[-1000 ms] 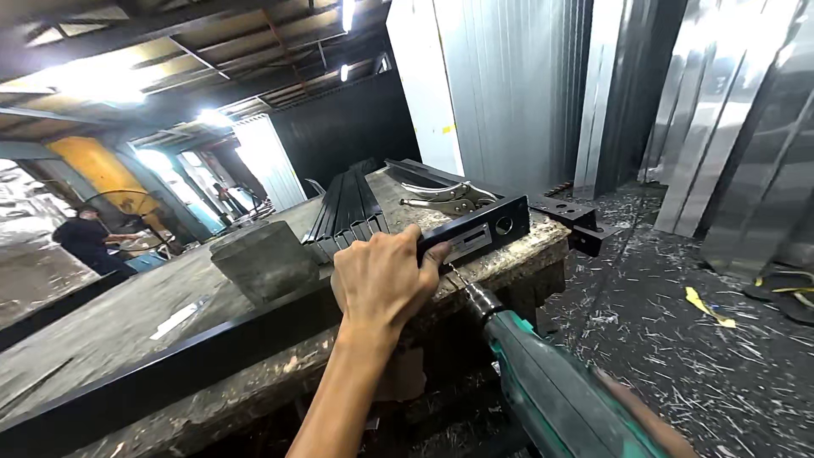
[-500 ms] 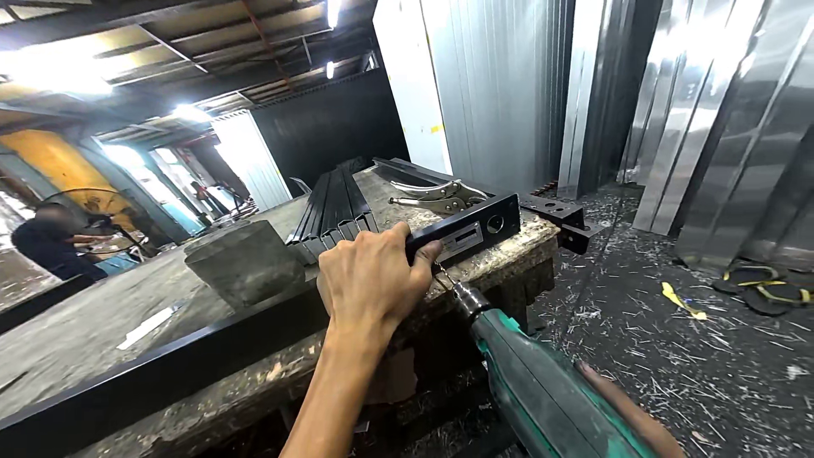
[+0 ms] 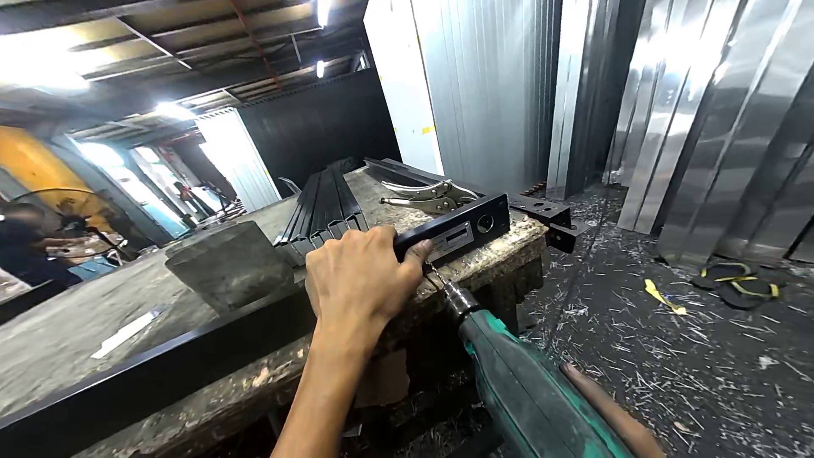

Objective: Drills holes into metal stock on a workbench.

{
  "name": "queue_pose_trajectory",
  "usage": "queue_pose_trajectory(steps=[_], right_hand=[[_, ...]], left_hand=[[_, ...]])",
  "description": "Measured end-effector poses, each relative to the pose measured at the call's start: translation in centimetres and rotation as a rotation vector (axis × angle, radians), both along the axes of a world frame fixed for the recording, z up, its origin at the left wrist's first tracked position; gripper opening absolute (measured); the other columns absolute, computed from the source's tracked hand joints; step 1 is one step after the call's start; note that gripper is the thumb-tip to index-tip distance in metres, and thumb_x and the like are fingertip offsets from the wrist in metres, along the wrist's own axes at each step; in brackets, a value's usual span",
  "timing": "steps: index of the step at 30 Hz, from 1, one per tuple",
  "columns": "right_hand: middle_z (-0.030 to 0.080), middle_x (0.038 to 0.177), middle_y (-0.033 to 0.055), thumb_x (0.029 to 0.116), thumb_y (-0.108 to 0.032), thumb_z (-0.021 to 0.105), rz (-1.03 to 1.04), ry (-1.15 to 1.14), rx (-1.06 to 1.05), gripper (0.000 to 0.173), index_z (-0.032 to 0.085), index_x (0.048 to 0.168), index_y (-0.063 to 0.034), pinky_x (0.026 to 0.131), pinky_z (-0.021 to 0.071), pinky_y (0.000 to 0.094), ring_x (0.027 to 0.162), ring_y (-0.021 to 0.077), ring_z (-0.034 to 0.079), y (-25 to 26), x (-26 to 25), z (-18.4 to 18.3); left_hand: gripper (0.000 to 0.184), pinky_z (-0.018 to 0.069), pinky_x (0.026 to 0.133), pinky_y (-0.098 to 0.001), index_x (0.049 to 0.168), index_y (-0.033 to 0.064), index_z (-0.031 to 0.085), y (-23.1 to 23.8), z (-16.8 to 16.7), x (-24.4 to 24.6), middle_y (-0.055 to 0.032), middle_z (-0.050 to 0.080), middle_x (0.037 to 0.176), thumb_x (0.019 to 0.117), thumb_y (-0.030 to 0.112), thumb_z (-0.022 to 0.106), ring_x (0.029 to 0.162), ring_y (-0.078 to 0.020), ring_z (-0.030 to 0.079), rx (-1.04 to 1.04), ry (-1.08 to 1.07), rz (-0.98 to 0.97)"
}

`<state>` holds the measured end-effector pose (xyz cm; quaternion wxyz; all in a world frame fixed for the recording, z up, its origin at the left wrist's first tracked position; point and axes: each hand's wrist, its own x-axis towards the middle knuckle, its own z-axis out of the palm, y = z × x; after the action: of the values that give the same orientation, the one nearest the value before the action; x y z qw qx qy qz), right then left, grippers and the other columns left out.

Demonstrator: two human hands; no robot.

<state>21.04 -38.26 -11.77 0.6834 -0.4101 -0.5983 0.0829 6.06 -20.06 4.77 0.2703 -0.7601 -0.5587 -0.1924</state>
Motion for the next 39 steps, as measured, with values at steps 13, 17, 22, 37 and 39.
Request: queue_pose_trajectory(steps=[13, 17, 22, 37, 39], right_hand=[[0.069, 0.127, 0.0227, 0.0864, -0.032, 0.077, -0.047, -0.163, -0.079, 0.081, 0.044, 0.148, 0.0087, 0.097, 0.0582, 0.0376, 0.113, 0.02, 0.07, -0.6, 0.1, 1.3], [0.071, 0.122, 0.0218, 0.0888, -0.034, 0.075, -0.081, -0.208, -0.112, 0.078, 0.046, 0.148, 0.0074, 0.09, 0.0602, 0.0391, 0.107, 0.0214, 0.072, -0.9, -0.1, 1.6], [0.07, 0.124, 0.0225, 0.0865, -0.034, 0.076, -0.07, -0.225, -0.138, 0.081, 0.045, 0.148, 0.0077, 0.091, 0.0598, 0.0397, 0.109, 0.0222, 0.071, -1.1, 0.2, 2.1], [0.071, 0.123, 0.0197, 0.0868, -0.036, 0.076, -0.086, -0.243, -0.15, 0.081, 0.045, 0.15, 0.0045, 0.088, 0.0602, 0.0355, 0.106, 0.0186, 0.072, -1.3, 0.2, 2.4], [0.071, 0.123, 0.0201, 0.0865, -0.034, 0.076, -0.086, -0.238, -0.138, 0.08, 0.045, 0.15, 0.0048, 0.09, 0.0599, 0.0357, 0.107, 0.0187, 0.072, -1.3, 0.1, 2.3]], left_hand=[[0.065, 0.0406, 0.052, -0.0524, 0.074, 0.0188, 0.064, 0.3, -0.1, -0.4, -0.0074, 0.058, 0.064, 0.0927, 0.077, 0.041, 0.062, -0.0322, 0.062, 0.026, 0.006, -0.046], [0.064, 0.0397, 0.051, -0.052, 0.074, 0.0183, 0.063, 0.2, -0.1, -0.4, -0.0074, 0.057, 0.062, 0.093, 0.075, 0.042, 0.061, -0.0315, 0.061, 0.041, 0.007, -0.062], [0.064, 0.0384, 0.052, -0.0526, 0.073, 0.0185, 0.063, 0.1, -0.2, -0.4, -0.0077, 0.056, 0.062, 0.0928, 0.076, 0.042, 0.061, -0.0321, 0.06, 0.033, -0.002, -0.058], [0.065, 0.0389, 0.051, -0.0535, 0.073, 0.0165, 0.061, 0.2, -0.1, -0.4, -0.0094, 0.056, 0.062, 0.0938, 0.075, 0.042, 0.061, -0.0346, 0.06, 0.034, 0.001, -0.068], [0.065, 0.0386, 0.052, -0.0537, 0.073, 0.0171, 0.062, 0.2, -0.1, -0.4, -0.0091, 0.056, 0.062, 0.0936, 0.075, 0.041, 0.061, -0.0344, 0.06, 0.034, 0.002, -0.067]])
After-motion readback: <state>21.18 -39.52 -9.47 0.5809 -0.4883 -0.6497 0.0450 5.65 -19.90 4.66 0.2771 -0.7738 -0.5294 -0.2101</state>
